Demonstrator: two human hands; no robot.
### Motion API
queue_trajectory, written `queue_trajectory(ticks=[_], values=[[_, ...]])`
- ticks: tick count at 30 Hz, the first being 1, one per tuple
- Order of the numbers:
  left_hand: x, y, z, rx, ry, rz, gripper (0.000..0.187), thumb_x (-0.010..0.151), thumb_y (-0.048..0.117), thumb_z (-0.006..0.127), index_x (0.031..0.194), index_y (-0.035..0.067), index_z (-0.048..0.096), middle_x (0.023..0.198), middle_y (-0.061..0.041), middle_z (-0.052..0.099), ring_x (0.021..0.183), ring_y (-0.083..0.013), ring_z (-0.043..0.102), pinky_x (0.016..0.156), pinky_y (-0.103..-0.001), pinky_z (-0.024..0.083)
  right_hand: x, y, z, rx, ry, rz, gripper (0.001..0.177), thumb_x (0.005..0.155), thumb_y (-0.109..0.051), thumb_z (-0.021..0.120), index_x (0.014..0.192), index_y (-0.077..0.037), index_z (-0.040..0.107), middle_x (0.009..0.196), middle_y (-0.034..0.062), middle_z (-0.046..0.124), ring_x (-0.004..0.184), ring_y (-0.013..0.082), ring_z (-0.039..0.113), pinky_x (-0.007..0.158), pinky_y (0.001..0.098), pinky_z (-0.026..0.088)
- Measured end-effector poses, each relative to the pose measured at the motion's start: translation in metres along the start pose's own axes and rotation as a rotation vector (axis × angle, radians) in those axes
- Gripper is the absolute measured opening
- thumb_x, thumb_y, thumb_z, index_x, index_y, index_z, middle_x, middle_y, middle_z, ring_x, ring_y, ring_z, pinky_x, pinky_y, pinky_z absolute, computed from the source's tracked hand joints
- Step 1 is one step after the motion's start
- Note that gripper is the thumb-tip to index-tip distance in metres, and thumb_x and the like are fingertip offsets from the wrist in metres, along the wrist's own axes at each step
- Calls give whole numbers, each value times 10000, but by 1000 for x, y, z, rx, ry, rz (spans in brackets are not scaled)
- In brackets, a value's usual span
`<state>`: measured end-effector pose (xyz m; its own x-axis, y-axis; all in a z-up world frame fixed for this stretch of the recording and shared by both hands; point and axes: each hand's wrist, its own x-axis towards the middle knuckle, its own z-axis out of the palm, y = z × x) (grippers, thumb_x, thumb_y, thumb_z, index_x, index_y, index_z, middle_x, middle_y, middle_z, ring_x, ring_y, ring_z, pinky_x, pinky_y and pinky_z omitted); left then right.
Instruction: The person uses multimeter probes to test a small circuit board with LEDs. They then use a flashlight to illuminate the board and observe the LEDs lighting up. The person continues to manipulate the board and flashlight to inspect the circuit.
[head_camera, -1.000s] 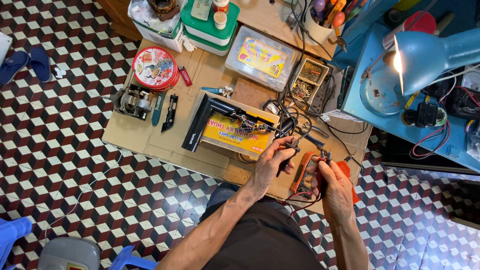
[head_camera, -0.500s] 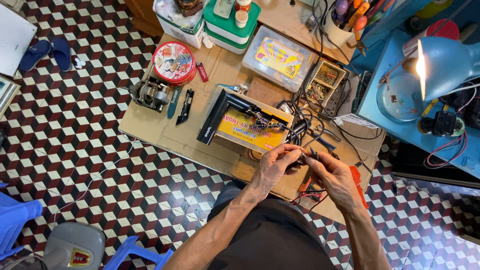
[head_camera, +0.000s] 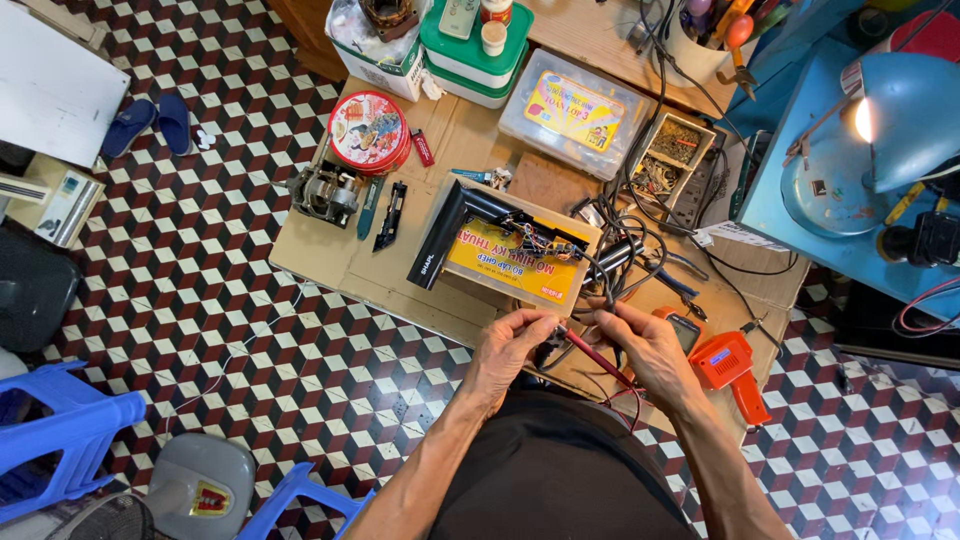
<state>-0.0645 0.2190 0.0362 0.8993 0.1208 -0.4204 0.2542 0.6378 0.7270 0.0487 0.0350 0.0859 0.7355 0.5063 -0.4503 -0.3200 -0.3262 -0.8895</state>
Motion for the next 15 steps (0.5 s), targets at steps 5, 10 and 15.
queue_trajectory(ticks=[5, 10, 15], values=[[6, 2, 2, 68, 39, -85, 312, 948, 311, 720, 1119, 50, 735, 933, -10, 738, 781, -60, 661, 663, -234, 530, 30, 8, -12, -213, 190, 99, 420, 1096, -351, 544, 1207, 13, 721, 795, 67, 571, 663, 135, 457, 592, 298, 395], [19, -3, 8, -17, 62, -29, 261, 968, 280, 698, 1098, 55, 725, 934, -6, 732, 766, -75, 669, 698, -244, 555, 49, -11, -19, -273, 193, -34, 412, 1097, -346, 546, 1222, 31, 656, 736, 36, 545, 673, 141, 472, 607, 316, 405], [23, -6, 11, -109, 126, 51, 234, 978, 250, 689, 1095, 49, 718, 998, -10, 740, 819, -63, 670, 784, -257, 576, 49, -37, -2, -589, 37, -104, 425, 981, -302, 599, 1380, -157, 622, 813, 56, 747, 667, 164, 646, 613, 335, 520]])
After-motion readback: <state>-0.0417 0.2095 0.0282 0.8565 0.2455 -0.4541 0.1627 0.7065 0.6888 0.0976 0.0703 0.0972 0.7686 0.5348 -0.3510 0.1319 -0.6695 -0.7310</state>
